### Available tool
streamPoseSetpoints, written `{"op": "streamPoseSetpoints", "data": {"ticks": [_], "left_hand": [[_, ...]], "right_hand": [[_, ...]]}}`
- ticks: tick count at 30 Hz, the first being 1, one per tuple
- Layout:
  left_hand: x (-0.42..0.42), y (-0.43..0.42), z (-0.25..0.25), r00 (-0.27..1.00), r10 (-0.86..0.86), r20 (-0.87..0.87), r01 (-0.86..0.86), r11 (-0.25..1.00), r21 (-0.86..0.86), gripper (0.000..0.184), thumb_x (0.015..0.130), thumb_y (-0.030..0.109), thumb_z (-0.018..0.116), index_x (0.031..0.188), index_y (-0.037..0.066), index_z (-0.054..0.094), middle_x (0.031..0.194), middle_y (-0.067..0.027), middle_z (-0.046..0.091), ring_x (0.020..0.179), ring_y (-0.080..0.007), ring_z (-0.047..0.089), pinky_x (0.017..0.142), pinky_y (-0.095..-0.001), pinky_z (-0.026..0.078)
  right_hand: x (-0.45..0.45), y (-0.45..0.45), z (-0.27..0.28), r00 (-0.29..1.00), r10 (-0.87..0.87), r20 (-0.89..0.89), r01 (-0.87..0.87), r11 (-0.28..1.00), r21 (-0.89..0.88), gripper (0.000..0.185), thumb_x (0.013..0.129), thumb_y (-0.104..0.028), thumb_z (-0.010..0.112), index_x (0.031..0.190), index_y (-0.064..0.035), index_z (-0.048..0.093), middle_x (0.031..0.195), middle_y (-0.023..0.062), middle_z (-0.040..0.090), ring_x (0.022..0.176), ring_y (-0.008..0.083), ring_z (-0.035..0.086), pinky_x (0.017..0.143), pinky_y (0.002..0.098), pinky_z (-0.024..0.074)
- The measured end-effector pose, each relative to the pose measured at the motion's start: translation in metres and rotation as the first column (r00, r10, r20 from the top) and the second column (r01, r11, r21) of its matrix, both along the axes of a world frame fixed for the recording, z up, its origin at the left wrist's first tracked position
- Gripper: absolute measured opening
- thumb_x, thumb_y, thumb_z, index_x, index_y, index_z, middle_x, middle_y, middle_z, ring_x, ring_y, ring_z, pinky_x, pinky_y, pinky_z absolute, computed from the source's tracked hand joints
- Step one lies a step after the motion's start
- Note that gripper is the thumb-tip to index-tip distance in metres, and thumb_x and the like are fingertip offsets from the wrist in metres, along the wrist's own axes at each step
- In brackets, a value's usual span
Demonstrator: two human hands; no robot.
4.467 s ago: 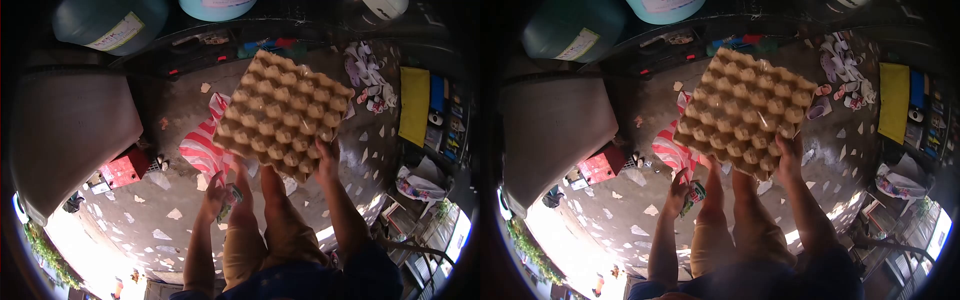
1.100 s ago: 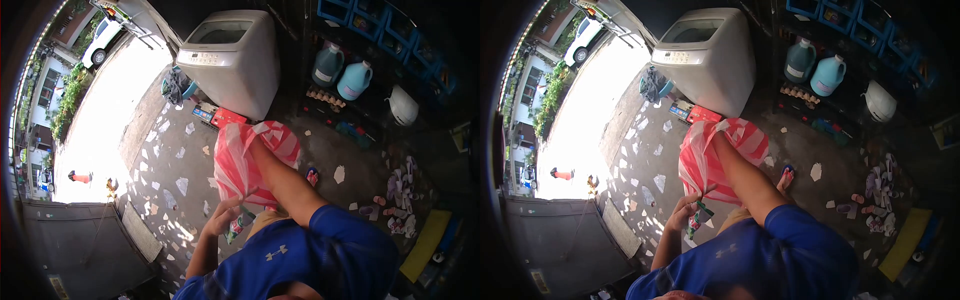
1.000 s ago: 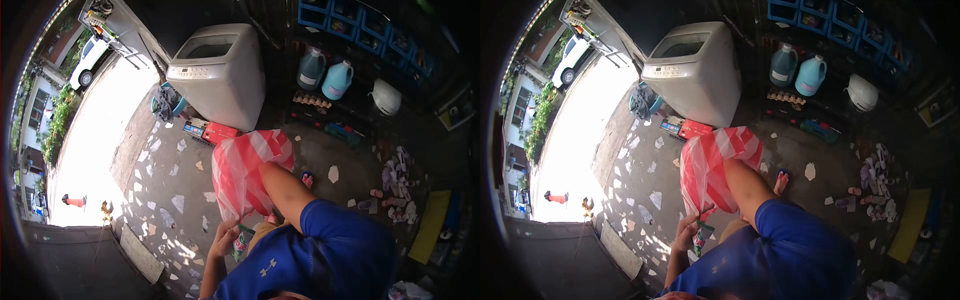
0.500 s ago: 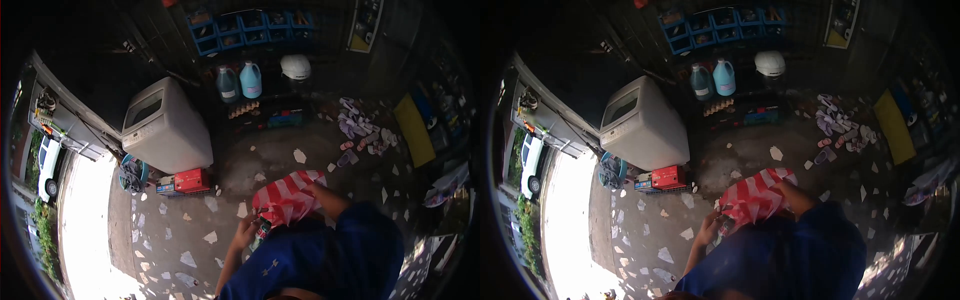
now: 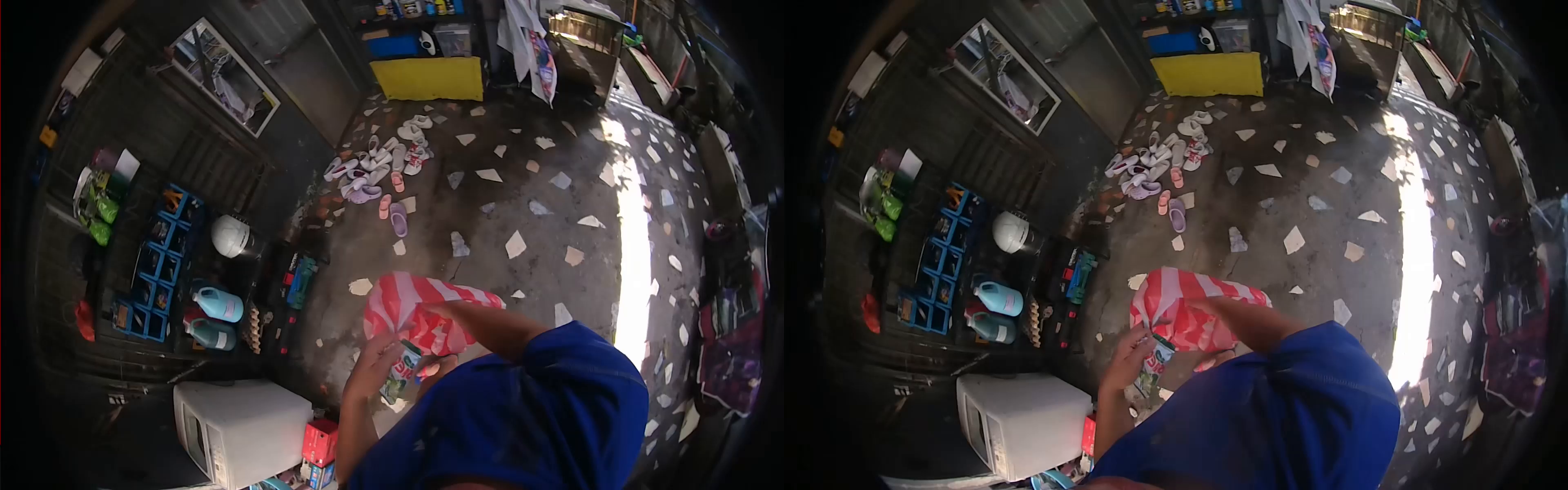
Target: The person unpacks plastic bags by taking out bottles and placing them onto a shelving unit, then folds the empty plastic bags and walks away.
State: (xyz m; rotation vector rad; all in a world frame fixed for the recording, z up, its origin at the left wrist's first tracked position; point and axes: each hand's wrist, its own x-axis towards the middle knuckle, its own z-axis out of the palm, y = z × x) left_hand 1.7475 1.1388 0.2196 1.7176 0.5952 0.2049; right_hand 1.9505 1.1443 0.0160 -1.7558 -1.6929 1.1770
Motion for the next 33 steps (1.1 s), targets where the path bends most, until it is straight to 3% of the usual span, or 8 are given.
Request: {"op": "streamPoseSetpoints", "data": {"ticks": [7,11,13,18,20,24,28,33], "left_hand": [[0.095,-0.039,0.077,0.993,0.002,0.121,0.02,0.984,-0.175,0.029,0.097,0.019,0.055,0.1,-0.007,0.066,0.127,-0.0157,0.066,0.115,-0.0222,0.063,0.099,-0.0324,0.047],[0.177,-0.083,0.097,0.909,-0.373,0.184,0.362,0.928,0.092,0.028,0.097,0.019,0.059,0.102,-0.007,0.066,0.11,-0.012,0.069,0.095,-0.0173,0.063,0.085,-0.0315,0.048],[0.214,-0.098,0.1,0.924,-0.382,0.012,0.378,0.918,0.12,0.032,0.096,0.026,0.061,0.097,-0.005,0.067,0.095,-0.0105,0.069,0.083,-0.0143,0.061,0.08,-0.0294,0.048],[0.29,-0.075,0.091,0.965,-0.209,0.161,0.214,0.977,-0.009,0.024,0.095,0.02,0.066,0.092,-0.004,0.063,0.082,-0.0034,0.066,0.074,-0.0084,0.057,0.063,-0.0255,0.043],[0.317,-0.074,0.103,0.931,-0.06,0.36,0.092,0.993,-0.073,0.024,0.094,0.02,0.066,0.088,-0.002,0.062,0.079,-0.0037,0.063,0.071,-0.0072,0.055,0.06,-0.0252,0.04],[0.361,-0.015,0.1,0.812,-0.412,0.413,0.556,0.76,-0.336,0.029,0.095,0.028,0.059,0.081,0.002,0.058,0.074,-0.0045,0.059,0.066,-0.0097,0.052,0.058,-0.0275,0.038],[0.384,-0.001,0.021,0.897,-0.247,0.368,0.419,0.74,-0.525,0.03,0.097,0.029,0.056,0.091,0.0,0.064,0.08,-0.0084,0.063,0.075,-0.0161,0.062,0.073,-0.0299,0.049],[0.408,-0.028,-0.13,0.948,-0.319,-0.019,0.218,0.69,-0.69,0.037,0.099,0.04,0.062,0.117,0.009,0.068,0.1,-0.0049,0.069,0.084,-0.0113,0.066,0.072,-0.0271,0.055]], "right_hand": [[0.209,-0.275,0.21,1.0,0.015,0.009,-0.013,0.983,-0.183,0.058,0.1,-0.052,0.06,0.143,-0.0132,0.059,0.123,0.0162,0.068,0.115,0.0292,0.064,0.099,0.0385,0.0487],[0.209,-0.383,0.269,0.999,-0.052,0.005,0.052,0.998,-0.045,0.058,0.1,-0.052,0.06,0.145,-0.0154,0.056,0.128,0.0156,0.067,0.115,0.0317,0.065,0.097,0.0391,0.0503],[0.194,-0.397,0.267,0.995,-0.072,-0.069,0.038,0.912,-0.408,0.064,0.103,-0.051,0.056,0.155,-0.0149,0.044,0.14,0.0189,0.061,0.121,0.0364,0.063,0.101,0.0407,0.0493],[0.259,-0.473,0.381,0.894,0.42,-0.152,-0.227,0.72,0.656,0.079,0.101,-0.041,0.064,0.157,0.0057,0.031,0.147,0.0322,0.051,0.131,0.0381,0.058,0.113,0.0465,0.0437],[0.294,-0.471,0.381,0.975,-0.203,0.094,0.086,0.729,0.679,0.095,0.089,-0.042,0.075,0.159,0.0015,0.028,0.155,0.0268,0.043,0.142,0.0367,0.044,0.12,0.047,0.0297],[0.394,-0.424,0.274,0.478,-0.801,0.36,0.609,0.598,0.521,0.135,0.057,-0.057,0.093,0.165,-0.0227,0.02,0.17,0.0221,0.017,0.158,0.0456,0.002,0.123,0.0649,0.0063],[0.43,-0.403,0.048,0.432,-0.872,-0.232,0.901,0.408,0.145,0.105,0.082,-0.052,0.079,0.157,-0.0003,0.026,0.155,0.0184,0.042,0.142,0.0308,0.04,0.118,0.0389,0.0306],[0.348,-0.308,-0.053,0.441,-0.897,-0.013,0.886,0.438,-0.153,0.05,0.09,-0.024,0.068,0.131,-0.0021,0.049,0.122,0.0091,0.058,0.105,0.0235,0.053,0.089,0.0365,0.0432]]}}
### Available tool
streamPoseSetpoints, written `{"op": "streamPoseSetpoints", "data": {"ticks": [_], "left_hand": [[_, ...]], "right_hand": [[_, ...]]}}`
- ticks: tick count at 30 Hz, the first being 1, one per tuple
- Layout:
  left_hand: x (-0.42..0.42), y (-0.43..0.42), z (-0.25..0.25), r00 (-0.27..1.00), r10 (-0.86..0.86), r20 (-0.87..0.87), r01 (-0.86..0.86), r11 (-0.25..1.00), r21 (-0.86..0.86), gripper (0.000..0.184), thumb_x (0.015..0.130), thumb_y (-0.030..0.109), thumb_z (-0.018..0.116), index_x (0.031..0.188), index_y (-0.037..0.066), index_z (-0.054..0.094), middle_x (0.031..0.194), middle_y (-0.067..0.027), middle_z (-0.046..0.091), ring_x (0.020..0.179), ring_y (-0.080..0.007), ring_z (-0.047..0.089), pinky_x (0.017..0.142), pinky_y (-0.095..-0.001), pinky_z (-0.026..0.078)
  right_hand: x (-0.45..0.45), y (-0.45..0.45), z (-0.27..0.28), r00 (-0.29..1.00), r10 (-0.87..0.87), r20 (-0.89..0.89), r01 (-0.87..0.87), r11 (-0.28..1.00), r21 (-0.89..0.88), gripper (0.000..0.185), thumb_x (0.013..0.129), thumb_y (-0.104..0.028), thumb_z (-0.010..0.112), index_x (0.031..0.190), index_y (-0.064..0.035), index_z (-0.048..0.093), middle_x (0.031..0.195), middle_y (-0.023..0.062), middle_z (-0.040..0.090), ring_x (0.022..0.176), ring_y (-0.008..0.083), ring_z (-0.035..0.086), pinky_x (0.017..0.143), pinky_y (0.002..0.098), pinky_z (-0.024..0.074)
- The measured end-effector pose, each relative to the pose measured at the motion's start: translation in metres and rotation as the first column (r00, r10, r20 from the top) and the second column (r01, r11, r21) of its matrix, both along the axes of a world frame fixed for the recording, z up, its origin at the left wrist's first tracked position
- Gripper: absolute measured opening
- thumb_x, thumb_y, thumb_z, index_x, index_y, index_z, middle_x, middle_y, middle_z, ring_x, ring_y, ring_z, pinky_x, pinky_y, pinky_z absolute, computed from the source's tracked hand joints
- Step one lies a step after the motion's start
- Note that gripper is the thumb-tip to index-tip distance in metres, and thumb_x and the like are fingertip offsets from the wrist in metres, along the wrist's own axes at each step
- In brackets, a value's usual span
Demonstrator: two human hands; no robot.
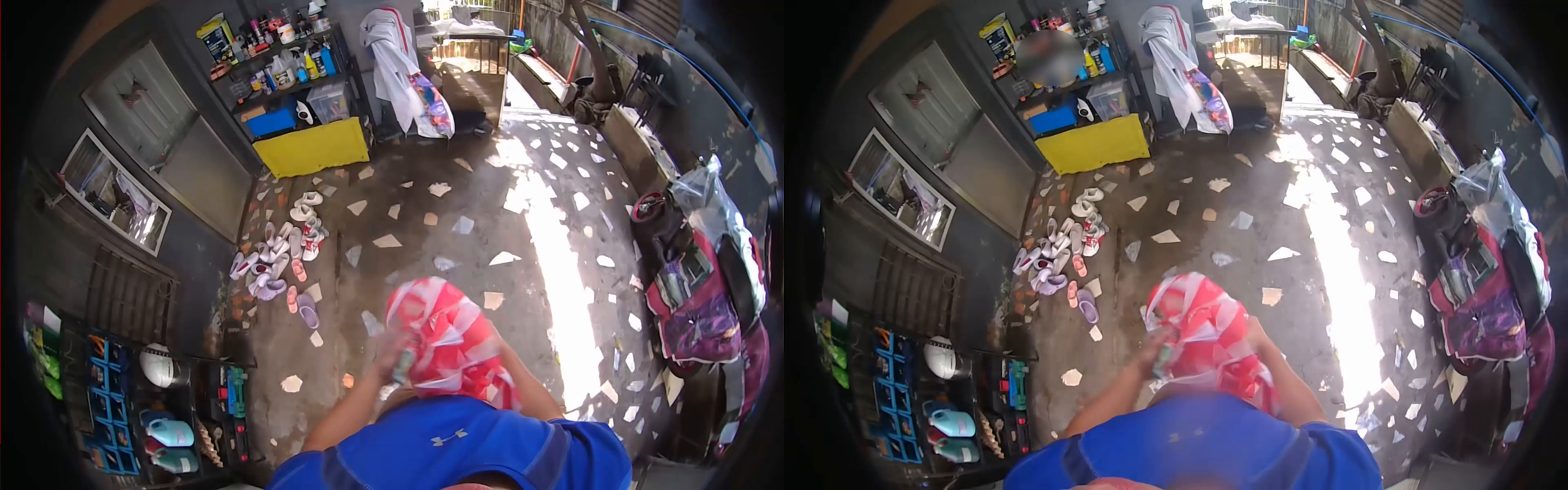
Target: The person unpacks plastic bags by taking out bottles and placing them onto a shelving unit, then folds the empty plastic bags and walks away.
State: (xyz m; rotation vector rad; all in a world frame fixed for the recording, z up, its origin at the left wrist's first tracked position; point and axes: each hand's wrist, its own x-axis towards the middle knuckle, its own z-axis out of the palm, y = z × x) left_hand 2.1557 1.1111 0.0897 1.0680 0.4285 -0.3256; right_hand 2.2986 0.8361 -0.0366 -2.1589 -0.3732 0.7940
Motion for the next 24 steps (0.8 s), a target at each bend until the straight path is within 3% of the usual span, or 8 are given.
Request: {"op": "streamPoseSetpoints", "data": {"ticks": [4,8,11,14,17,19,22,24], "left_hand": [[0.047,-0.038,-0.043,0.9,-0.402,0.167,0.4,0.915,0.047,0.035,0.1,0.032,0.063,0.123,0.007,0.067,0.11,-0.0073,0.069,0.093,-0.0162,0.068,0.083,-0.0326,0.055],[0.087,-0.024,-0.1,0.843,-0.47,0.261,0.431,0.881,0.195,0.035,0.1,0.024,0.063,0.13,0.005,0.065,0.12,-0.0097,0.069,0.102,-0.0211,0.07,0.093,-0.0381,0.056],[0.124,0.015,-0.069,0.987,-0.114,-0.109,0.1,0.986,-0.131,0.03,0.101,0.012,0.062,0.129,0.001,0.06,0.125,-0.014,0.068,0.114,-0.0263,0.068,0.091,-0.0434,0.062],[0.172,0.071,-0.062,0.964,0.246,-0.097,-0.251,0.967,-0.038,0.019,0.098,0.005,0.064,0.105,0.01,0.047,0.119,-0.0143,0.067,0.098,-0.0271,0.071,0.078,-0.0441,0.066],[0.25,0.125,-0.044,0.928,0.323,0.187,-0.346,0.933,0.101,0.036,0.089,0.008,0.07,0.116,0.015,0.047,0.113,-0.0155,0.069,0.065,-0.0067,0.06,0.051,-0.0244,0.05],[0.311,0.111,0.033,0.918,0.157,0.363,-0.244,0.947,0.207,0.082,0.083,0.036,0.082,0.149,0.012,0.038,0.128,-0.0173,0.065,0.069,-0.0043,0.059,0.06,-0.0202,0.05],[0.399,0.061,0.093,0.667,-0.611,0.426,-0.045,0.538,0.842,0.13,0.063,0.037,0.095,0.163,0.005,0.02,0.172,-0.0203,0.002,0.159,-0.032,0.012,0.127,-0.0419,0.02],[0.439,0.006,0.083,0.651,-0.55,0.523,0.216,0.795,0.566,0.113,0.072,0.031,0.092,0.16,0.005,0.027,0.165,-0.0172,0.026,0.153,-0.0312,0.026,0.125,-0.0411,0.024]], "right_hand": [[0.064,0.049,0.045,0.954,-0.245,0.173,0.216,0.961,0.172,0.017,0.095,-0.002,0.059,0.11,-0.0036,0.068,0.096,0.0016,0.071,0.075,0.0176,0.064,0.065,0.0346,0.0532],[0.158,0.039,0.141,0.741,-0.66,-0.123,0.516,0.443,0.734,0.032,0.092,0.011,0.048,0.118,0.001,0.063,0.109,0.0087,0.068,0.096,0.021,0.066,0.085,0.0341,0.054],[0.208,-0.006,0.199,0.449,-0.584,0.676,0.169,0.798,0.578,0.037,0.088,0.008,0.057,0.124,0.0009,0.062,0.12,0.0114,0.067,0.109,0.0243,0.065,0.098,0.0358,0.0492],[0.235,-0.034,0.244,0.493,-0.573,0.655,0.188,0.805,0.563,0.033,0.079,0.008,0.063,0.111,0.0011,0.066,0.118,0.0139,0.068,0.11,0.0281,0.066,0.096,0.0361,0.0494],[0.282,-0.044,0.25,0.398,-0.373,0.838,0.137,0.928,0.348,0.025,0.072,0.011,0.062,0.095,0.0021,0.064,0.109,0.0181,0.069,0.102,0.035,0.069,0.086,0.0379,0.0537],[0.313,-0.016,0.255,0.405,-0.25,0.879,-0.031,0.957,0.287,0.024,0.071,0.011,0.063,0.093,0.002,0.062,0.108,0.0189,0.069,0.093,0.0366,0.07,0.076,0.0414,0.0562],[0.33,0.049,0.276,0.579,-0.229,0.783,-0.254,0.862,0.439,0.024,0.077,-0.006,0.074,0.096,-0.0008,0.06,0.11,0.0191,0.063,0.097,0.0298,0.066,0.081,0.0376,0.0525],[0.344,0.088,0.279,0.753,-0.232,0.616,-0.334,0.672,0.661,0.027,0.082,-0.008,0.075,0.102,-0.003,0.057,0.114,0.0169,0.06,0.103,0.0246,0.062,0.087,0.0367,0.0497]]}}
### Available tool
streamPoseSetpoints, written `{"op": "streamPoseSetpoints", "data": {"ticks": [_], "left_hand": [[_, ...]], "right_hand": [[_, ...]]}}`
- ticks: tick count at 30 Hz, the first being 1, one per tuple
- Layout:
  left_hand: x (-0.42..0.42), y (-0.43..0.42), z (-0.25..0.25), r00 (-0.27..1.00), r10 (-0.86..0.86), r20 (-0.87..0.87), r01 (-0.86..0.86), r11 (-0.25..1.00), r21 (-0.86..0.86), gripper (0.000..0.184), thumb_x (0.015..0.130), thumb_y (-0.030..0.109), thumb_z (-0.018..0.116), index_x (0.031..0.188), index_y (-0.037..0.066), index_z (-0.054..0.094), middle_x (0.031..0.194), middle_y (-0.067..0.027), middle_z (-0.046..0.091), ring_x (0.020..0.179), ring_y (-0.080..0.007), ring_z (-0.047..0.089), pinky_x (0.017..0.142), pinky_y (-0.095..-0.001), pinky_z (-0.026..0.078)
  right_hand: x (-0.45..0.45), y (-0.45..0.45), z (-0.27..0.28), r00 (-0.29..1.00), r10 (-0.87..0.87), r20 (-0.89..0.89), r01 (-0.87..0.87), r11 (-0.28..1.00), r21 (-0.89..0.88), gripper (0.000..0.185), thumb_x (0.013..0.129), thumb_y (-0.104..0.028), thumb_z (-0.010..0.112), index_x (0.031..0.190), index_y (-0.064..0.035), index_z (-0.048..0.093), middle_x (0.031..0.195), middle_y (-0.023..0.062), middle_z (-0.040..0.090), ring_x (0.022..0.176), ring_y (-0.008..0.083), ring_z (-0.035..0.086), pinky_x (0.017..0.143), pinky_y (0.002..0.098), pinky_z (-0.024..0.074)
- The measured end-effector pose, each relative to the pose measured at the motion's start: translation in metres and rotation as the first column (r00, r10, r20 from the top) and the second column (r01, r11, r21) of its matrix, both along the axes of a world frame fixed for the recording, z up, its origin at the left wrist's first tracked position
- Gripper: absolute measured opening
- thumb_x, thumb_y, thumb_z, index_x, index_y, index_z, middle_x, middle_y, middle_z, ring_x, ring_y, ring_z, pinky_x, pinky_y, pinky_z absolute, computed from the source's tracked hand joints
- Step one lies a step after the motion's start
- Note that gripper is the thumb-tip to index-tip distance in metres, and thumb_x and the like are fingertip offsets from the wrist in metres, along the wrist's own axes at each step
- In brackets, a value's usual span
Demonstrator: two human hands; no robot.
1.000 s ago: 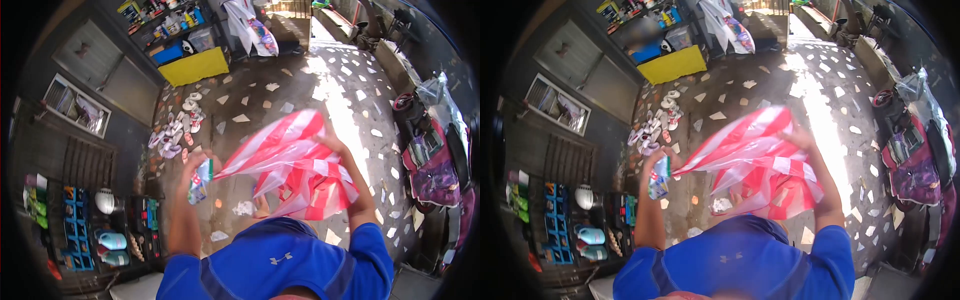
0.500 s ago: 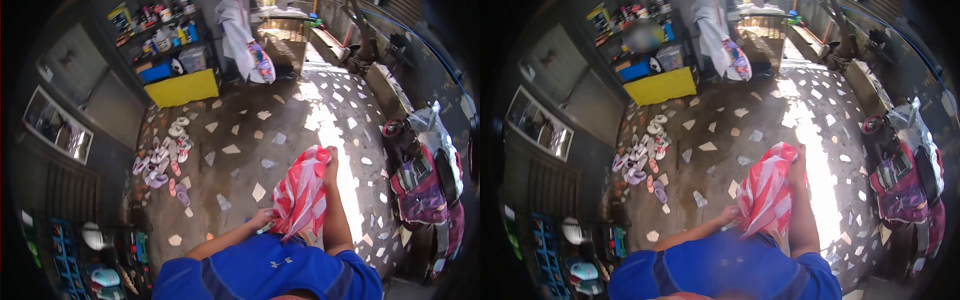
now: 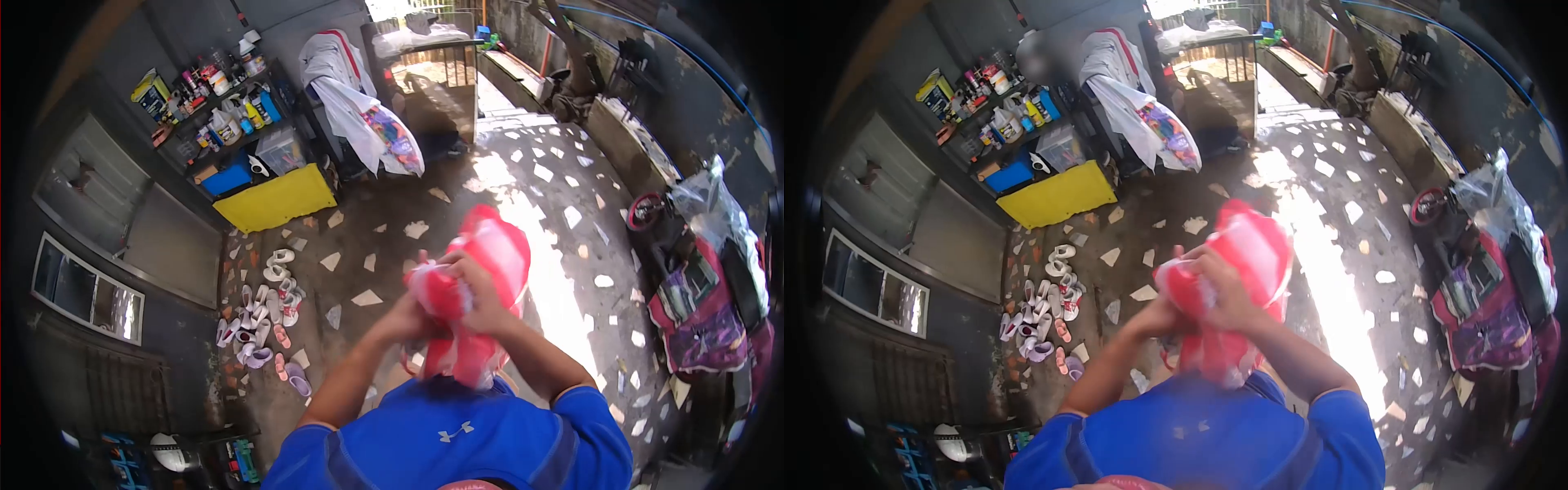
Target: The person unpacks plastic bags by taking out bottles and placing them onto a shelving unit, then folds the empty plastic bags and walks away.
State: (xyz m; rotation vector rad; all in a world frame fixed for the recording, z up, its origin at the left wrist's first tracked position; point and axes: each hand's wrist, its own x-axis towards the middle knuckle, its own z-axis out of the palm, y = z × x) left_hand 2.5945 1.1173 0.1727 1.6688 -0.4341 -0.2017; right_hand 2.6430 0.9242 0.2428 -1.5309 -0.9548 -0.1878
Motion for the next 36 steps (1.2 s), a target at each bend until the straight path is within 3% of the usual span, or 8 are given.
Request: {"op": "streamPoseSetpoints", "data": {"ticks": [5,8,15,17,21,24,28,36], "left_hand": [[0.06,-0.023,-0.101,0.932,-0.145,-0.332,0.107,0.986,-0.128,0.054,0.08,0.015,0.078,0.131,0.007,0.06,0.12,-0.0083,0.066,0.109,-0.0184,0.064,0.094,-0.0375,0.053],[0.08,-0.034,-0.162,0.906,-0.209,-0.368,0.205,0.977,-0.052,0.051,0.078,0.012,0.078,0.126,0.006,0.064,0.112,-0.0067,0.069,0.104,-0.0161,0.065,0.092,-0.0356,0.053],[0.191,-0.037,-0.069,0.868,-0.336,-0.367,0.115,0.853,-0.51,0.053,0.075,0.007,0.079,0.126,0.003,0.064,0.112,-0.0043,0.07,0.107,-0.0129,0.063,0.095,-0.0341,0.051],[0.226,-0.022,-0.052,0.885,-0.325,-0.333,0.083,0.815,-0.574,0.053,0.075,0.006,0.079,0.126,0.002,0.065,0.112,-0.0037,0.07,0.107,-0.012,0.062,0.096,-0.0337,0.051],[0.288,0.028,-0.024,0.878,-0.396,-0.268,0.191,0.804,-0.563,0.055,0.075,0.003,0.079,0.127,0.001,0.064,0.114,-0.0021,0.07,0.11,-0.0108,0.06,0.099,-0.0326,0.049],[0.332,0.059,-0.02,0.876,-0.433,-0.213,0.286,0.821,-0.494,0.057,0.077,0.001,0.079,0.131,0.002,0.062,0.119,-0.0013,0.068,0.113,-0.0114,0.059,0.102,-0.0315,0.047],[0.386,0.056,-0.028,0.947,-0.219,-0.234,0.068,0.851,-0.52,0.059,0.08,0.003,0.079,0.136,0.003,0.059,0.126,-0.0021,0.065,0.116,-0.0128,0.058,0.103,-0.0335,0.047],[0.479,0.031,-0.062,0.957,-0.083,-0.28,0.037,0.985,-0.166,0.071,0.09,0.025,0.081,0.148,0.006,0.047,0.135,-0.0076,0.061,0.125,-0.0162,0.053,0.109,-0.0365,0.045]], "right_hand": [[0.06,0.029,0.002,0.87,0.241,-0.431,-0.021,0.889,0.457,0.019,0.093,-0.013,0.068,0.109,-0.0052,0.06,0.116,0.0121,0.064,0.107,0.0263,0.065,0.093,0.0386,0.0521],[0.116,0.014,-0.031,0.442,0.406,-0.8,0.337,0.751,0.568,0.022,0.101,-0.015,0.058,0.121,-0.007,0.06,0.112,0.009,0.065,0.103,0.0235,0.065,0.094,0.0365,0.0543],[0.222,0.072,-0.004,0.323,0.896,-0.304,-0.153,0.367,0.918,0.022,0.104,-0.014,0.054,0.124,-0.0052,0.058,0.092,0.0095,0.065,0.087,0.0207,0.067,0.073,0.0327,0.0554],[0.253,0.038,0.007,0.695,0.239,-0.678,-0.003,0.944,0.329,0.039,0.102,-0.029,0.059,0.127,-0.0003,0.056,0.105,0.0085,0.062,0.096,0.0183,0.062,0.084,0.0313,0.0561],[0.323,-0.016,0.058,0.909,-0.07,-0.41,0.063,0.998,-0.029,0.027,0.086,-0.017,0.075,0.102,0.0022,0.066,0.088,0.0049,0.067,0.078,0.0099,0.064,0.073,0.0258,0.051],[0.372,-0.062,0.048,0.97,-0.098,-0.221,-0.004,0.908,-0.419,0.096,0.073,-0.044,0.088,0.148,0.0,0.047,0.138,0.0141,0.057,0.124,0.0231,0.058,0.101,0.0386,0.0485],[0.379,-0.076,-0.05,0.77,0.156,-0.619,-0.161,0.986,0.047,0.139,0.07,-0.053,0.089,0.165,-0.0062,0.0,0.166,0.0133,0.028,0.144,0.0298,0.043,0.119,0.0445,0.0344],[0.44,0.014,-0.115,0.547,-0.018,-0.837,-0.021,0.999,-0.035,0.076,0.08,-0.028,0.076,0.14,-0.0022,0.038,0.135,0.0111,0.051,0.122,0.0253,0.056,0.105,0.0396,0.0454]]}}
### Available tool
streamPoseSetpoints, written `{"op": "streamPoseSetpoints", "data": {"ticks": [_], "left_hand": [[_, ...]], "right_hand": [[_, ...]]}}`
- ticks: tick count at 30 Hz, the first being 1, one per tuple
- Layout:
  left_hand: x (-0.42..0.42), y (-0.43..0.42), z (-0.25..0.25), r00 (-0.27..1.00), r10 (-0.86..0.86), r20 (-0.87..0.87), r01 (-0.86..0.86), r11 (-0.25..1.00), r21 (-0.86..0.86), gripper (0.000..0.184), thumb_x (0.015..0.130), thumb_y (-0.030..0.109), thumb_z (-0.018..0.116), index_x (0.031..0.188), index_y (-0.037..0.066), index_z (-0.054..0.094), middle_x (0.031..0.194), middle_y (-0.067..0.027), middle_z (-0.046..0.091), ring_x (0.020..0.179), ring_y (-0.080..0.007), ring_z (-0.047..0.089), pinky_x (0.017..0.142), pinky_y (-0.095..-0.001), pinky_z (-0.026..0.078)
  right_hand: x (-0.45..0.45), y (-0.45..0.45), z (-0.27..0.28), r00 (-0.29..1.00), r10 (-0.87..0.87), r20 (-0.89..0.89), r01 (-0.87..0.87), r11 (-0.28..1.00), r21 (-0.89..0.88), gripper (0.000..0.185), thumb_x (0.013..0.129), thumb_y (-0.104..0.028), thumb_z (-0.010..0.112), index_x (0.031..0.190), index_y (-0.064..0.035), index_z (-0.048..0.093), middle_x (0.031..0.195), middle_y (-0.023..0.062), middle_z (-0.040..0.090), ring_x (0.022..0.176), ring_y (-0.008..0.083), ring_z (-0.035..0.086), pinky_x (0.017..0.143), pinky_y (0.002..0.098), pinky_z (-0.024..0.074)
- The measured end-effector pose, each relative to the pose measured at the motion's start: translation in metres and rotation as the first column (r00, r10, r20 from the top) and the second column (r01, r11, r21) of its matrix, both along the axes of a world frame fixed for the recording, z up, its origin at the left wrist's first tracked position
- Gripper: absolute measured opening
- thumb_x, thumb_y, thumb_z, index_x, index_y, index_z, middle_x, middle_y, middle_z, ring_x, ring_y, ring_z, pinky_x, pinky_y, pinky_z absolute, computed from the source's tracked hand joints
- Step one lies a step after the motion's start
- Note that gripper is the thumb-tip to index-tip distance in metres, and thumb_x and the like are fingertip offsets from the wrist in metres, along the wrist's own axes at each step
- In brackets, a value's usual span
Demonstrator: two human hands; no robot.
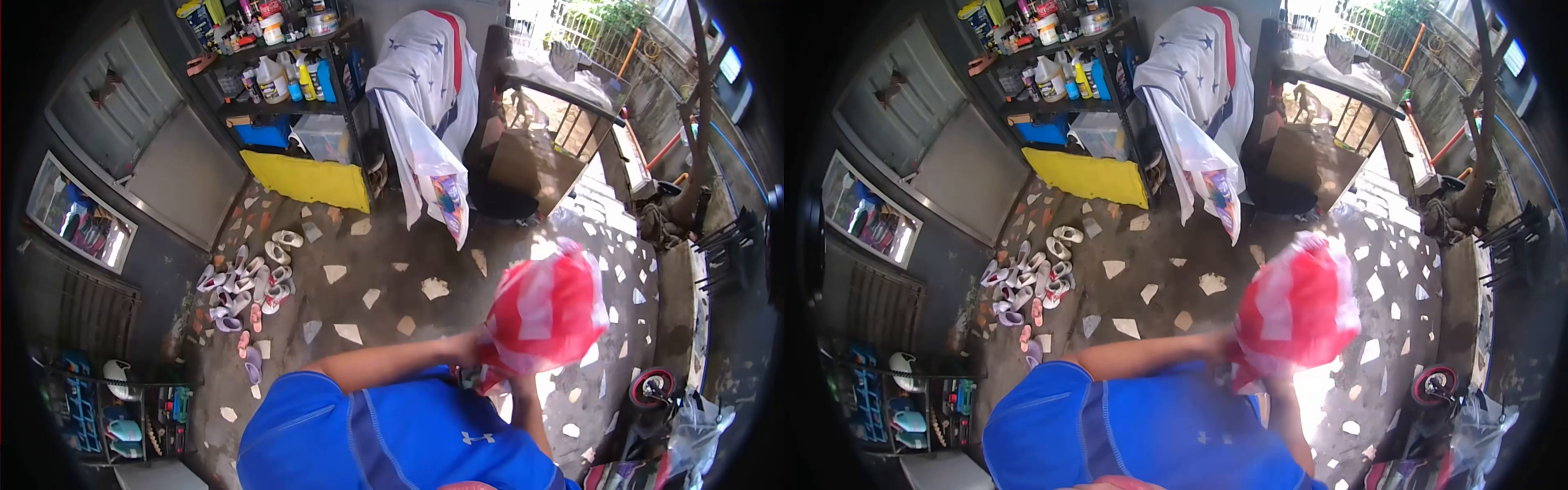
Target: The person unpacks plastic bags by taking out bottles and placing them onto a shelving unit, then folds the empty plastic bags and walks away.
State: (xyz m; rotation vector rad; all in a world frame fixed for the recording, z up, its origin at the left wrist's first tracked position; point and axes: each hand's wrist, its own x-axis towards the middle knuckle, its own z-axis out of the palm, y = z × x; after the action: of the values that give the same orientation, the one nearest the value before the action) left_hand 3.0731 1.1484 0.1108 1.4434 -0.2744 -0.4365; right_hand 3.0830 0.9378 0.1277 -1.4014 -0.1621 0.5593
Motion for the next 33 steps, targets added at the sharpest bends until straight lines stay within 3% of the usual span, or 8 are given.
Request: {"op": "streamPoseSetpoints", "data": {"ticks": [5,10,13,15,18,22,28,33], "left_hand": [[0.043,-0.012,0.034,0.921,0.012,-0.39,-0.096,0.976,-0.197,0.078,0.089,0.039,0.078,0.151,0.005,0.045,0.147,-0.0099,0.056,0.137,-0.0249,0.051,0.115,-0.0392,0.041],[0.041,0.006,0.048,0.556,0.411,0.722,-0.818,0.423,0.389,0.112,0.072,0.044,0.09,0.162,0.015,0.03,0.161,-0.0257,0.037,0.109,-0.0335,0.067,0.08,-0.0392,0.06],[0.037,0.021,0.077,0.644,-0.007,0.765,-0.738,0.255,0.624,0.117,0.066,0.041,0.092,0.162,0.025,0.029,0.166,-0.0249,0.026,0.08,-0.0295,0.072,0.065,-0.0366,0.062],[0.056,0.017,0.07,0.632,-0.109,0.768,-0.704,0.333,0.627,0.119,0.065,0.019,0.087,0.164,0.033,0.023,0.168,-0.0218,0.022,0.073,-0.0305,0.072,0.056,-0.033,0.059],[0.076,0.028,0.058,0.973,-0.174,0.151,-0.013,0.612,0.791,0.119,0.068,0.007,0.078,0.166,0.029,0.014,0.16,-0.0187,0.041,0.104,-0.0364,0.071,0.083,-0.0453,0.059],[0.079,0.04,-0.108,0.879,-0.363,-0.308,0.41,0.906,0.103,0.054,0.084,0.025,0.077,0.132,0.004,0.064,0.118,-0.0165,0.07,0.103,-0.0266,0.068,0.087,-0.04,0.053],[0.031,0.065,-0.112,0.956,0.144,-0.256,-0.092,0.975,0.201,0.037,0.101,0.033,0.056,0.105,-0.002,0.068,0.096,-0.0144,0.071,0.091,-0.0234,0.065,0.085,-0.0384,0.05],[0.018,0.132,-0.106,0.818,0.571,-0.074,-0.517,0.784,0.343,0.038,0.106,0.035,0.052,0.119,0.003,0.067,0.114,-0.0095,0.07,0.103,-0.0223,0.066,0.093,-0.0367,0.052]], "right_hand": [[0.092,-0.021,0.002,0.963,-0.245,-0.108,0.253,0.965,0.069,0.04,0.086,-0.013,0.068,0.124,0.0004,0.061,0.116,0.0097,0.066,0.109,0.0225,0.065,0.097,0.0366,0.0523],[0.207,-0.053,-0.035,0.858,-0.503,-0.1,0.513,0.848,0.13,0.027,0.092,-0.005,0.063,0.118,0.0035,0.066,0.114,0.011,0.068,0.107,0.0224,0.065,0.087,0.0345,0.0551],[0.222,-0.036,0.025,0.844,0.433,0.316,-0.216,0.814,-0.538,0.027,0.095,-0.007,0.061,0.12,0.0041,0.065,0.107,0.0172,0.07,0.084,0.0248,0.07,0.068,0.0363,0.0568],[0.206,-0.007,0.071,0.71,0.639,-0.294,-0.689,0.547,-0.475,0.042,0.089,-0.004,0.063,0.131,0.0018,0.061,0.114,0.019,0.07,0.102,0.0274,0.071,0.084,0.0436,0.0576],[0.19,0.004,0.038,0.289,0.796,0.532,-0.688,0.559,-0.463,0.046,0.086,-0.004,0.065,0.132,0.0001,0.062,0.113,0.0159,0.071,0.101,0.0276,0.071,0.091,0.0405,0.0564],[0.217,0.017,0.029,0.364,0.894,-0.26,-0.885,0.246,-0.394,0.043,0.088,-0.007,0.064,0.13,-0.0011,0.062,0.116,0.0134,0.07,0.106,0.024,0.068,0.095,0.0398,0.0537],[0.18,-0.022,-0.05,0.827,0.531,-0.186,-0.561,0.747,-0.356,0.046,0.094,-0.012,0.069,0.136,-0.0002,0.058,0.124,0.013,0.068,0.118,0.0207,0.062,0.105,0.0361,0.0484],[0.213,0.1,-0.037,0.629,0.752,-0.197,-0.777,0.607,-0.164,0.064,0.085,-0.011,0.082,0.14,0.0027,0.053,0.129,0.0114,0.067,0.12,0.0192,0.062,0.107,0.0363,0.0474]]}}
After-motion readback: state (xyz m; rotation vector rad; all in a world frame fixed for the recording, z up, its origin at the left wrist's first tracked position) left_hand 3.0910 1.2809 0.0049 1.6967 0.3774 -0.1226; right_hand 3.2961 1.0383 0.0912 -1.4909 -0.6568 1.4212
